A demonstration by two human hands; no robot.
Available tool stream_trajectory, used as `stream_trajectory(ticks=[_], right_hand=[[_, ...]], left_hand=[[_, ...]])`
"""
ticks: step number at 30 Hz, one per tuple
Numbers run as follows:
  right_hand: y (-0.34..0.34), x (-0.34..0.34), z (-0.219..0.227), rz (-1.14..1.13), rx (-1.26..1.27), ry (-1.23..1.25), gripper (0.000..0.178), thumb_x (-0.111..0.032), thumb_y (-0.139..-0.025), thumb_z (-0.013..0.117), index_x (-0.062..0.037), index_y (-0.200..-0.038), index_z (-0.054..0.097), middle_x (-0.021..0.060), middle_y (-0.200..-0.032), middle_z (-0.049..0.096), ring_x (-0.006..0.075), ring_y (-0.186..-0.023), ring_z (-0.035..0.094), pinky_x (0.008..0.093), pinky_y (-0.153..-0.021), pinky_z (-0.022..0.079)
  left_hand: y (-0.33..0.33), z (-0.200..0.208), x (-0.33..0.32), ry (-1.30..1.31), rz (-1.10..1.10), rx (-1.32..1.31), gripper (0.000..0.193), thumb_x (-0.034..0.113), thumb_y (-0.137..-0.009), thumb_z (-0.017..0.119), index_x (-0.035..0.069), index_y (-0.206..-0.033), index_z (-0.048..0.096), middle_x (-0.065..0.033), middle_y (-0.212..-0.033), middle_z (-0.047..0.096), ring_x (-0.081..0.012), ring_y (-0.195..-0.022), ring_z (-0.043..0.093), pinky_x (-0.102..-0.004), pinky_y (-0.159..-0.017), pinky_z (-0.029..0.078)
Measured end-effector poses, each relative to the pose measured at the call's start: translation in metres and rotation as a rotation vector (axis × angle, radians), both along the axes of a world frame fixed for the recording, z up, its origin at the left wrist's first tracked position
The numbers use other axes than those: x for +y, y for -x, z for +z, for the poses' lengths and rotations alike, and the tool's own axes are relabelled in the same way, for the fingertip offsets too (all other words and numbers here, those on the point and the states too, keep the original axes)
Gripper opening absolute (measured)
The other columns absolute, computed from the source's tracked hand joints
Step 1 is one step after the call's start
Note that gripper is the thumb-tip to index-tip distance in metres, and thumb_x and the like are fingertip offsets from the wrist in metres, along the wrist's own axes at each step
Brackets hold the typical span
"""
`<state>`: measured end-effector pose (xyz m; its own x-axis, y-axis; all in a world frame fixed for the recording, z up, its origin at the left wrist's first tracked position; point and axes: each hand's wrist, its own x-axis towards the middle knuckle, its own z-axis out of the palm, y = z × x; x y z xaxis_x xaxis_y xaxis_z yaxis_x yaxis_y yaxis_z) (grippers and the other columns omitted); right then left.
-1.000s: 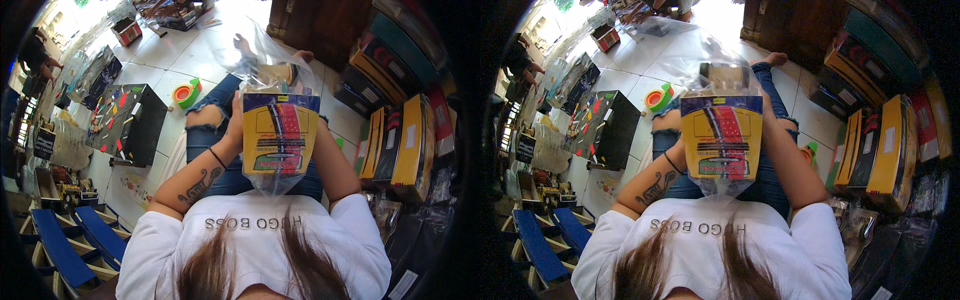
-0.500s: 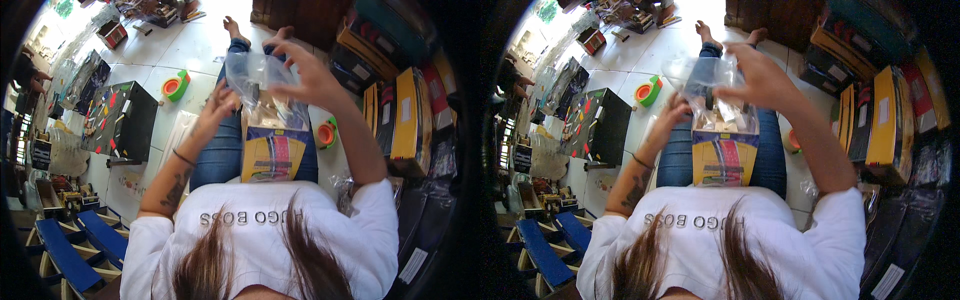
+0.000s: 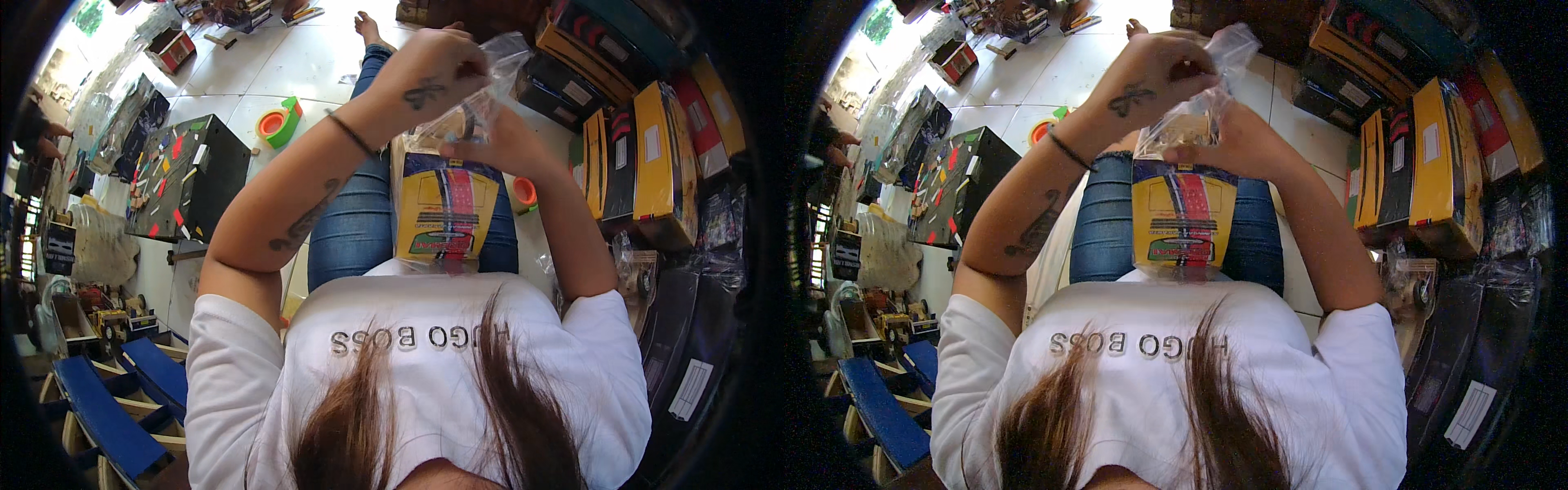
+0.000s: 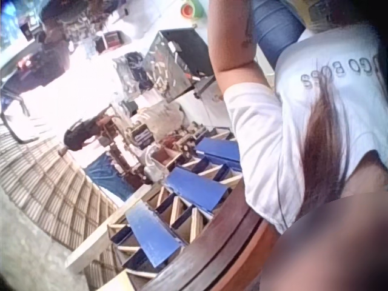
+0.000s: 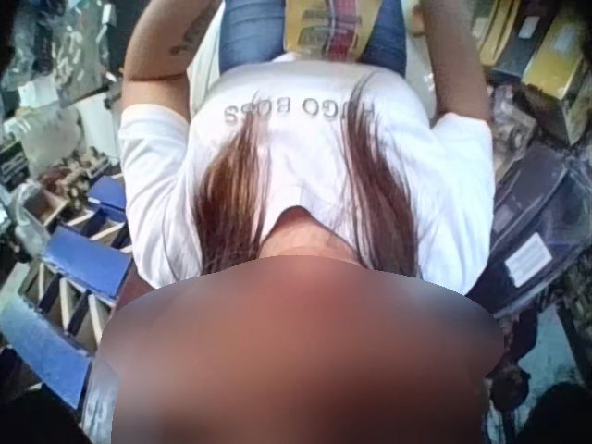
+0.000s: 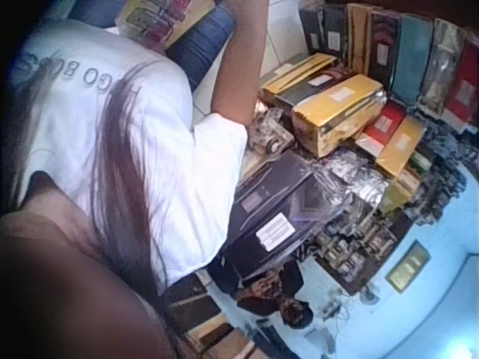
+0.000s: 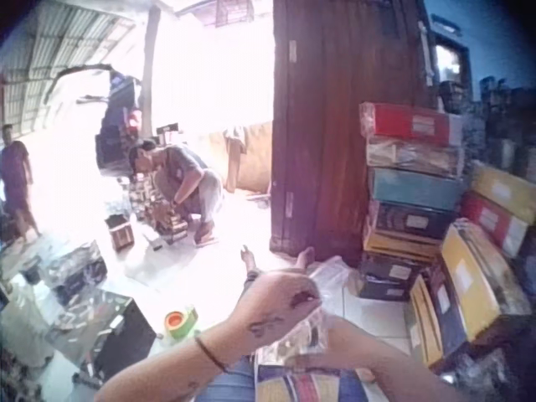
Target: The person sits on the floor and wraps several toy boxes in clear plastic film using a handheld dispenser. They pull the film, wrap each box, and secure it with tape, then place the wrapped items aside.
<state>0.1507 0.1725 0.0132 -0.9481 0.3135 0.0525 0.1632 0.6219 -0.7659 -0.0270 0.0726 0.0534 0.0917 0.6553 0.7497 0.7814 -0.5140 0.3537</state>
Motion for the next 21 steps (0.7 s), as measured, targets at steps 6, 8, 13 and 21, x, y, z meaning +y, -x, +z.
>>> stream_trajectory(ticks=[6, 8, 13, 21], right_hand=[[-0.003, 0.002, 0.013, -0.094, 0.19, 0.116, 0.103, -0.046, -0.066, 0.083, 0.0032, -0.14, 0.031, 0.0239, -0.131, 0.05, 0.0317, -0.121, 0.05, 0.0403, -0.102, 0.04], [0.0, -0.005, 0.009, -0.014, 0.146, 0.181, 0.103, -0.046, -0.066, 0.083, 0.003, -0.141, 0.031, 0.0243, -0.133, 0.048, 0.0315, -0.122, 0.049, 0.0391, -0.103, 0.039], [0.024, -0.017, 0.001, -0.196, 0.002, 0.175, 0.054, -0.03, -0.08, 0.075, 0.0002, -0.121, 0.057, 0.0143, -0.11, 0.065, 0.0224, -0.105, 0.06, 0.0354, -0.094, 0.045], [0.021, -0.023, 0.006, -0.063, 0.262, 0.426, 0.025, -0.02, -0.094, 0.059, -0.0002, -0.106, 0.069, 0.0049, -0.092, 0.069, 0.0093, -0.079, 0.062, 0.0252, -0.073, 0.05]], left_hand=[[0.018, 0.003, -0.026, 0.151, 0.136, -0.004, 0.044, 0.029, -0.08, 0.075, 0.002, -0.113, 0.063, -0.007, -0.075, 0.062, -0.01, -0.063, 0.06, -0.024, -0.058, 0.051], [0.019, -0.002, -0.027, 0.487, 0.118, 0.026, 0.041, 0.029, -0.08, 0.075, 0.001, -0.11, 0.066, -0.0065, -0.073, 0.062, -0.0098, -0.061, 0.059, -0.0228, -0.055, 0.049], [-0.002, -0.009, 0.004, 0.301, 0.186, 0.151, 0.023, 0.024, -0.081, 0.07, 0.003, -0.091, 0.066, -0.0092, -0.071, 0.069, -0.0251, -0.06, 0.066, -0.0514, -0.107, 0.024], [-0.017, -0.004, -0.095, 0.025, 0.007, 0.097, 0.075, 0.026, -0.066, 0.076, 0.009, -0.131, 0.044, -0.0161, -0.134, 0.045, -0.0348, -0.131, 0.038, -0.0619, -0.108, 0.018]])
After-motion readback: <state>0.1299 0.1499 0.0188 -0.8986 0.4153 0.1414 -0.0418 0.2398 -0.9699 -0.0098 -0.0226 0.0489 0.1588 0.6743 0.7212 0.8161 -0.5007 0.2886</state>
